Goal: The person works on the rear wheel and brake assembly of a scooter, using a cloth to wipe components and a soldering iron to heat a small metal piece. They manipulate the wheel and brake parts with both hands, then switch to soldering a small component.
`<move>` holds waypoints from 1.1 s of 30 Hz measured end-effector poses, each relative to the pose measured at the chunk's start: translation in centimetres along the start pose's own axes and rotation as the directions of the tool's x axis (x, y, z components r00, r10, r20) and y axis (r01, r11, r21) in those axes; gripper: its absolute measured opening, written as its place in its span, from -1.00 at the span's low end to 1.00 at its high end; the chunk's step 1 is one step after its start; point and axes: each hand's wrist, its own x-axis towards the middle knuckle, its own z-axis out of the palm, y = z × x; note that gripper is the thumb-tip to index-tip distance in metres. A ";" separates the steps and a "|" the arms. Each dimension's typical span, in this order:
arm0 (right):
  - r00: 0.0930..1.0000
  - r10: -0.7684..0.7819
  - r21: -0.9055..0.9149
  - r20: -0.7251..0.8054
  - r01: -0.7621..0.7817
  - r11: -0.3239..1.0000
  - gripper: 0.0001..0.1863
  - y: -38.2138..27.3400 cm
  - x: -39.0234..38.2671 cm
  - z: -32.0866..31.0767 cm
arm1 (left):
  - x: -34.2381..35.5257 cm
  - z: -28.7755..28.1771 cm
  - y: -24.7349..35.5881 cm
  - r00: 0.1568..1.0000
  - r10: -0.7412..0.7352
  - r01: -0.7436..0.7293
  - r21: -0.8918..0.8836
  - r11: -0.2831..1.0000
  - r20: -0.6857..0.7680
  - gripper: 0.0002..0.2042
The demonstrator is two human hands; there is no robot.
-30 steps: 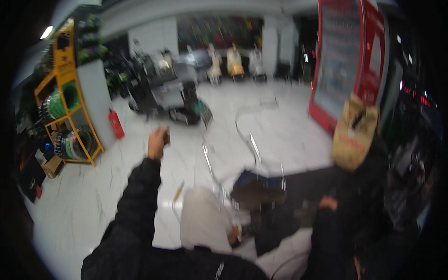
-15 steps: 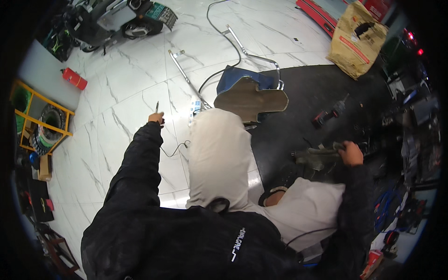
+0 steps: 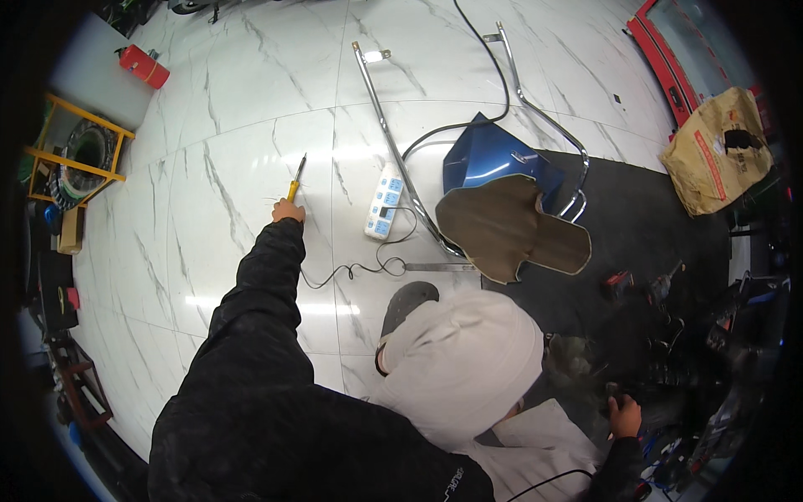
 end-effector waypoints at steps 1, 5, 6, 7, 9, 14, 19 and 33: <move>1.000 -0.008 0.010 -0.001 0.008 1.000 -0.67 -0.5 0.5 0.1 | 0.6 0.4 0.1 1.000 -0.015 0.015 0.011 1.000 0.015 -0.56; 0.996 -0.069 0.079 0.049 0.065 0.995 -0.68 -3.3 2.4 -0.2 | 2.1 1.7 -0.1 1.000 -0.003 0.003 0.065 0.998 -0.002 -0.61; 0.993 -0.097 0.112 0.063 0.090 0.990 -0.68 -4.1 2.7 -0.5 | 2.1 1.9 -0.1 1.000 0.012 -0.011 0.019 1.000 -0.008 -0.61; 0.990 -0.121 0.047 0.073 0.117 0.992 -0.68 -5.1 2.9 -0.9 | 1.9 1.9 0.0 1.000 -0.008 0.007 -0.021 1.000 -0.017 -0.60; 0.980 -0.184 -0.024 0.074 0.186 0.982 -0.69 -7.5 3.2 -1.9 | 1.0 1.5 0.5 1.000 0.012 -0.010 -0.116 0.993 0.016 -0.65; 0.953 -0.270 0.094 -0.137 0.284 0.954 -0.69 -15.1 3.7 -6.2 | -4.5 -4.9 5.6 0.952 0.227 -0.304 -0.521 0.798 -0.207 -0.59; 0.778 -0.481 0.251 -0.404 0.600 0.760 -0.76 -23.5 3.1 -11.1 | -15.5 -20.8 15.0 0.683 0.586 -0.632 -0.754 0.177 -0.435 -0.64; 0.774 -0.318 0.828 -0.548 0.448 -0.337 -0.45 -36.2 3.2 -15.9 | -52.5 -27.6 30.2 0.290 0.739 -0.624 -0.706 -0.336 -0.608 -0.76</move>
